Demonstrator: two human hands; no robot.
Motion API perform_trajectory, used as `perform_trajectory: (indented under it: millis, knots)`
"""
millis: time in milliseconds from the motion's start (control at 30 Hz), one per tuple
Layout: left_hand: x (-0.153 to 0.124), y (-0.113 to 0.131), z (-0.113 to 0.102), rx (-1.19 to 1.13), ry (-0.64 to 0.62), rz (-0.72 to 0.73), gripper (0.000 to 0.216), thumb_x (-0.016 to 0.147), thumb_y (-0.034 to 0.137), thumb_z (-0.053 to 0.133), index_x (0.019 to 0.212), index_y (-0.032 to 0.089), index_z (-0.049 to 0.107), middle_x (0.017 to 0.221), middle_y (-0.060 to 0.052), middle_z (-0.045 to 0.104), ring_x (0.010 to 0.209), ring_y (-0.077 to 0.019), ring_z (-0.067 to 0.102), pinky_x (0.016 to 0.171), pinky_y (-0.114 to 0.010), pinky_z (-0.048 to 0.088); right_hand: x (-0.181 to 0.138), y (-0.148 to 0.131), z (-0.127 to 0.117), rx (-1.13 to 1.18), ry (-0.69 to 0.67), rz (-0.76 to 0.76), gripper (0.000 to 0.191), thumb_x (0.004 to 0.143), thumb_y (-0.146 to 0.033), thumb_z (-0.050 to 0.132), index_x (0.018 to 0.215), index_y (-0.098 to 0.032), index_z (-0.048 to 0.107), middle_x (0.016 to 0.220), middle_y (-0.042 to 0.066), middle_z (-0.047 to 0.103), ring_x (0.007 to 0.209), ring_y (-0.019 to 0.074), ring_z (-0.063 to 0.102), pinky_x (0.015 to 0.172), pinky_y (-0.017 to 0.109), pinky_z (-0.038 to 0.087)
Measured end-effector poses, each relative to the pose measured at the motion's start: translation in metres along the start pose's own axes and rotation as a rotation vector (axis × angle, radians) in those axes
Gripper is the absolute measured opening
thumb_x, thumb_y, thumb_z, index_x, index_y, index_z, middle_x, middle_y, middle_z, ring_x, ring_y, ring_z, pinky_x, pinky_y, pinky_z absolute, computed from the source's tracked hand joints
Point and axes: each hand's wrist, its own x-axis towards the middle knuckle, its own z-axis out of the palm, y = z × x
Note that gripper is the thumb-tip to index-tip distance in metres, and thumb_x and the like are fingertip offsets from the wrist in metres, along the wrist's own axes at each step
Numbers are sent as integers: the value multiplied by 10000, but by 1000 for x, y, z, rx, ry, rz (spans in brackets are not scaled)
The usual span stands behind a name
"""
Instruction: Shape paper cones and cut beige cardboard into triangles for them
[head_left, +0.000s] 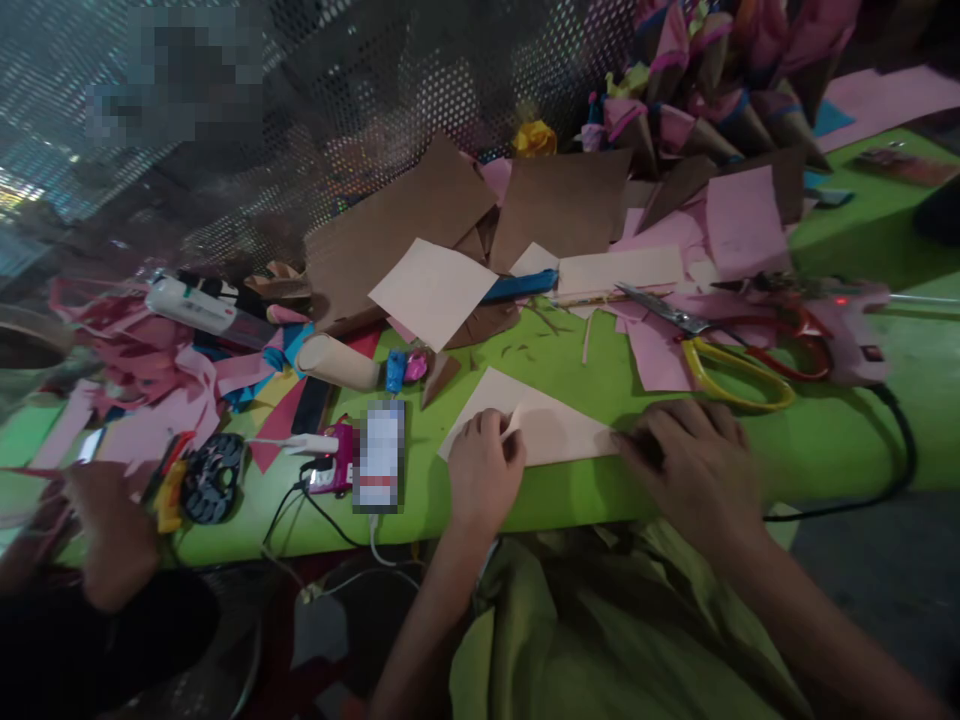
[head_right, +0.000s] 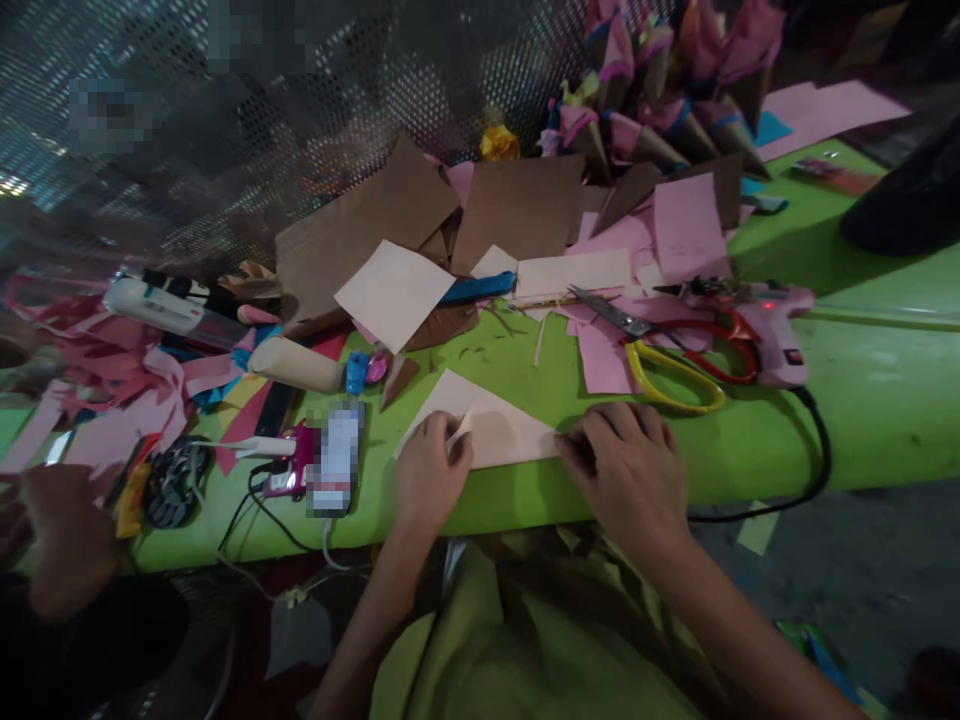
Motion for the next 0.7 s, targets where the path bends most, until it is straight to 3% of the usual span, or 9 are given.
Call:
perform_trajectory:
  millis: [200,367,567,700]
  knots:
    - [-6,3,3,65,209,159,363,954,122,585,1297,239,606,1260,-120,655,1176,-284,605,987,-446,507,1,-2,-1,-51,-22,9,329,1007,-406,525,727,-246,590,839,85,630,862,276,524,726,395,345]
    - [-5,0,13,-23,108,361,474,988,27,403,1329,253,643,1349,-89,654,1251,-236,576,1059,-399,507,2,-3,-1,-39,-17,13,336,1019,-395,500,732,-245,586,832,86,623,857,275,522,729,398,345]
    - [-5,-1,16,-23,69,372,379,1044,305,485,1387,236,629,1427,-126,617,1274,-289,556,1084,-476,502,2,-1,0,-64,-46,4,311,1019,-382,495,756,-241,583,860,85,622,877,272,523,746,391,351]
    - [-5,2,14,47,58,387,445,1038,358,500,1473,292,567,1547,-126,519,1385,-311,480,1124,-507,471,3,-1,0,-79,-40,-9,288,1005,-373,524,758,-239,588,859,84,618,884,272,519,743,386,350]
